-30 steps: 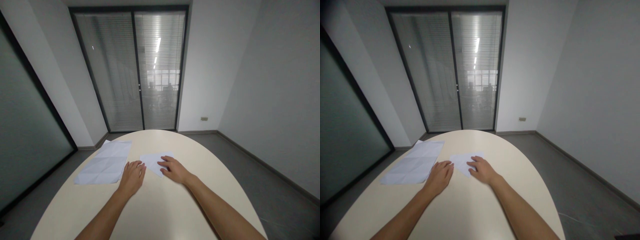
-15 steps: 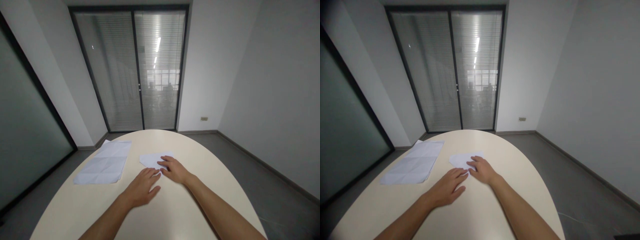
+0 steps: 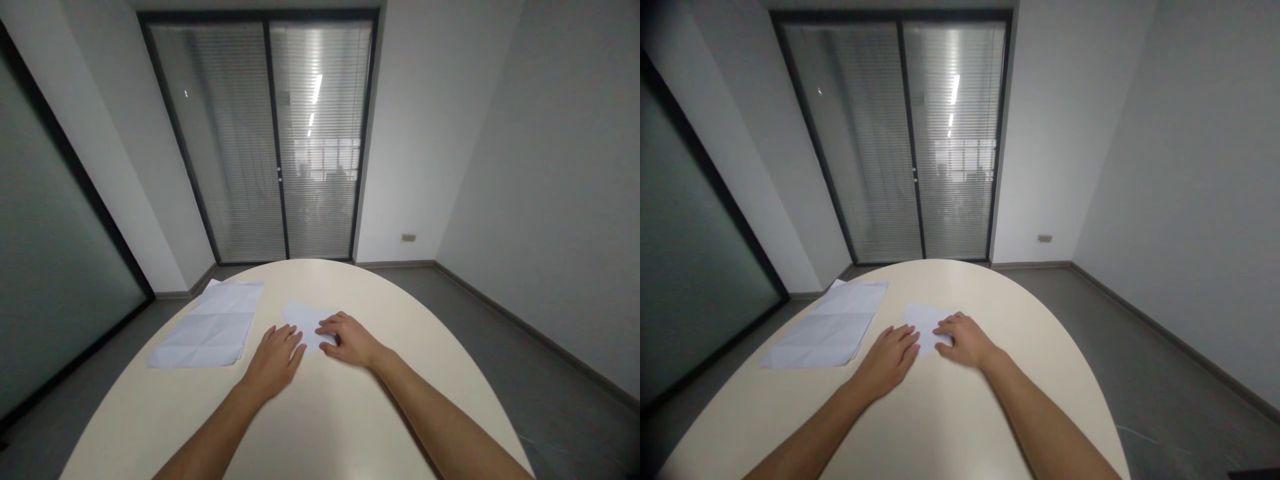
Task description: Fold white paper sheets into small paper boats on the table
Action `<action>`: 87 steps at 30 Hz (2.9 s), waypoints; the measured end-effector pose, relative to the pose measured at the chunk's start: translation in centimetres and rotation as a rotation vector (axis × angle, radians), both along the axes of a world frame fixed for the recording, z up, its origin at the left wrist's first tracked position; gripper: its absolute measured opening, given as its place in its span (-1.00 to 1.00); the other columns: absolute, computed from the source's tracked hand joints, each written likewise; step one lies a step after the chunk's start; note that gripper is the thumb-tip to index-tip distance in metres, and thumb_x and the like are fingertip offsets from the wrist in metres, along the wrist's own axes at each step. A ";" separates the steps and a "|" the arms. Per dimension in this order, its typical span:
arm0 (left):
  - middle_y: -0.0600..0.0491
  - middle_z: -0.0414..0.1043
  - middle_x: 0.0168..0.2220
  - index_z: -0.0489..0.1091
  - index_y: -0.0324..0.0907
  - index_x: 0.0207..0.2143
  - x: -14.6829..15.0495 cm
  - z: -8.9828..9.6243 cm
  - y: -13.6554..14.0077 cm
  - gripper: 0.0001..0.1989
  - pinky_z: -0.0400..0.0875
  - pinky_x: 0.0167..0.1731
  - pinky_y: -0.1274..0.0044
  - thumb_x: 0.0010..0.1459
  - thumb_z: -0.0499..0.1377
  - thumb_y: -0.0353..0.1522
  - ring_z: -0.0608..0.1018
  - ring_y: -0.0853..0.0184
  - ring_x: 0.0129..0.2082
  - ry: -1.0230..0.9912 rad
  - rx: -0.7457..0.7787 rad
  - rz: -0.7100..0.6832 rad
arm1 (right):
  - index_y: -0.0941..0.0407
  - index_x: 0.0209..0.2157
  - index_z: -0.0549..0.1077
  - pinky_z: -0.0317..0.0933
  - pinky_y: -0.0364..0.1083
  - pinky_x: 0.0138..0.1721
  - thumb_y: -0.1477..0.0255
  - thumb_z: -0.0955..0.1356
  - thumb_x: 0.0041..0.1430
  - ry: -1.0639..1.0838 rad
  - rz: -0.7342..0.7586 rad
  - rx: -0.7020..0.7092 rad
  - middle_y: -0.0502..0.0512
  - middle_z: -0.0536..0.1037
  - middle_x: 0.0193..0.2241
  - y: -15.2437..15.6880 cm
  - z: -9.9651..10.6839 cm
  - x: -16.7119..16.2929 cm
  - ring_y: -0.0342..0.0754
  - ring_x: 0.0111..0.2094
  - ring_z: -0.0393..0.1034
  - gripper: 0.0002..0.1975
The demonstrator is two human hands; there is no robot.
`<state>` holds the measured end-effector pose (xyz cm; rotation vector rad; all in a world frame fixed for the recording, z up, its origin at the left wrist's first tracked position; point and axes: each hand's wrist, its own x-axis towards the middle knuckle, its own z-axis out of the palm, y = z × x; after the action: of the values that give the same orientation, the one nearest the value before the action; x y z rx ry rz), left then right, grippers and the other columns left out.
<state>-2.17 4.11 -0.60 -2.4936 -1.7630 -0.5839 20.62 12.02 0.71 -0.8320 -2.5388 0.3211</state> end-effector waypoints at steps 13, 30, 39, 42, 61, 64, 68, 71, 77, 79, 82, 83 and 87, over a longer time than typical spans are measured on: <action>-0.01 0.29 0.28 0.34 -0.05 0.21 -0.5 -0.2 -0.1 -0.60 0.22 0.23 0.17 0.40 -0.03 -0.25 0.31 0.14 0.30 0.003 -0.091 -0.199 | 0.05 0.12 0.49 0.12 0.13 0.23 0.37 0.38 0.19 0.015 0.144 0.013 0.18 0.44 0.18 0.4 -1.2 -0.4 0.11 0.18 0.31 -0.56; -0.03 0.59 -0.05 0.56 -0.16 -0.12 0.3 0.8 0.0 -0.70 0.35 0.09 0.21 0.36 0.01 -0.36 0.54 0.15 0.00 -0.017 0.118 -0.085 | 0.07 0.03 0.52 0.20 0.07 0.08 0.28 0.32 0.28 -0.079 -0.054 0.047 0.17 0.58 0.02 -0.2 0.0 -0.5 0.13 0.02 0.41 -0.66; -0.11 0.40 0.20 0.48 -0.15 0.09 -0.8 -0.8 0.8 -0.59 0.31 0.17 0.21 0.39 -0.06 -0.24 0.42 0.08 0.19 0.030 0.062 0.175 | 0.07 -0.09 0.59 0.18 0.05 0.17 0.45 0.36 0.12 -0.057 0.139 -0.022 0.10 0.65 -0.13 -0.7 1.0 0.4 0.12 0.11 0.37 -0.69; -0.15 0.33 0.24 0.44 -0.15 0.14 -1.1 -1.5 1.0 -0.58 0.29 0.18 0.17 0.38 -0.04 -0.24 0.39 0.04 0.22 0.044 0.062 0.222 | 0.07 -0.09 0.60 0.17 0.05 0.20 0.47 0.38 0.06 -0.040 0.189 -0.061 0.09 0.64 -0.09 -0.9 0.5 0.2 0.12 0.14 0.37 -0.66; -0.07 0.47 0.08 0.47 -0.09 0.06 -0.6 -0.1 0.1 -0.68 0.34 0.14 0.21 0.32 0.08 -0.28 0.47 0.16 0.09 -0.083 0.075 -0.131 | 0.11 0.21 0.25 0.23 0.06 0.07 0.26 0.43 0.15 0.021 -0.074 -0.144 0.26 0.48 0.10 -0.6 -0.5 -0.4 0.14 0.06 0.38 -0.37; -0.05 0.44 0.14 0.45 -0.08 0.10 -0.7 -0.2 0.1 -0.64 0.31 0.18 0.22 0.27 0.15 -0.27 0.44 0.15 0.14 -0.072 0.062 -0.157 | 0.12 0.21 0.32 0.17 0.11 0.15 0.21 0.40 0.19 0.011 -0.099 -0.062 0.28 0.44 0.15 -0.3 -0.8 -0.3 0.18 0.13 0.33 -0.40; -0.04 0.44 0.15 0.46 -0.07 0.07 -0.8 -0.5 0.2 -0.64 0.33 0.17 0.22 0.23 0.20 -0.27 0.46 0.14 0.13 -0.071 0.053 -0.127 | 0.12 0.12 0.46 0.16 0.13 0.15 0.17 0.39 0.18 -0.051 -0.066 0.026 0.29 0.47 0.10 -0.2 -0.6 0.1 0.19 0.11 0.33 -0.48; -0.03 0.47 0.13 0.47 -0.09 0.05 -0.8 -0.6 0.3 -0.67 0.35 0.16 0.23 0.24 0.19 -0.29 0.48 0.16 0.12 -0.075 0.060 -0.104 | 0.11 0.12 0.47 0.16 0.14 0.15 0.15 0.40 0.16 -0.074 -0.022 0.052 0.28 0.48 0.09 -0.1 -0.4 0.3 0.19 0.10 0.31 -0.46; -0.04 0.47 0.13 0.48 -0.13 0.05 -0.8 -0.9 0.4 -0.68 0.35 0.19 0.23 0.28 0.12 -0.32 0.47 0.16 0.15 -0.058 0.083 -0.107 | 0.08 0.10 0.49 0.18 0.11 0.12 0.19 0.39 0.20 -0.066 -0.024 0.047 0.24 0.51 0.04 -0.2 -0.2 0.3 0.15 0.07 0.33 -0.53; -0.04 0.47 0.13 0.48 -0.13 0.04 -0.8 -1.0 0.4 -0.69 0.36 0.18 0.24 0.30 0.10 -0.32 0.48 0.17 0.15 -0.067 0.086 -0.104 | 0.07 0.09 0.50 0.18 0.11 0.12 0.20 0.39 0.20 -0.064 -0.025 0.044 0.23 0.51 0.04 -0.2 -0.2 0.3 0.15 0.07 0.33 -0.54; -0.03 0.50 0.11 0.50 -0.12 0.01 -0.7 -1.1 0.4 -0.70 0.38 0.16 0.24 0.30 0.09 -0.33 0.50 0.17 0.14 -0.083 0.102 -0.099 | 0.06 0.08 0.51 0.18 0.10 0.11 0.22 0.40 0.20 -0.054 -0.025 0.043 0.23 0.51 0.03 -0.2 -0.2 0.3 0.14 0.06 0.34 -0.56; -0.03 0.51 0.10 0.51 -0.11 -0.01 -0.7 -1.0 0.4 -0.71 0.39 0.15 0.24 0.30 0.08 -0.34 0.51 0.16 0.12 -0.087 0.107 -0.095 | 0.06 0.07 0.51 0.18 0.10 0.11 0.22 0.40 0.20 -0.051 -0.025 0.043 0.23 0.51 0.03 -0.2 -0.2 0.3 0.14 0.05 0.34 -0.57; -0.05 0.56 0.02 0.53 -0.12 -0.06 -0.6 -0.5 0.3 -0.71 0.42 0.10 0.27 0.31 0.05 -0.35 0.56 0.16 0.05 -0.104 0.104 -0.059 | 0.06 0.04 0.55 0.20 0.09 0.10 0.23 0.40 0.19 -0.035 -0.025 0.041 0.22 0.53 0.01 -0.2 -0.3 0.3 0.12 0.02 0.36 -0.59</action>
<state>-2.73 4.40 -1.14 -2.4943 -1.6502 -0.8005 20.88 11.81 0.46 -0.8606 -2.5556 0.2481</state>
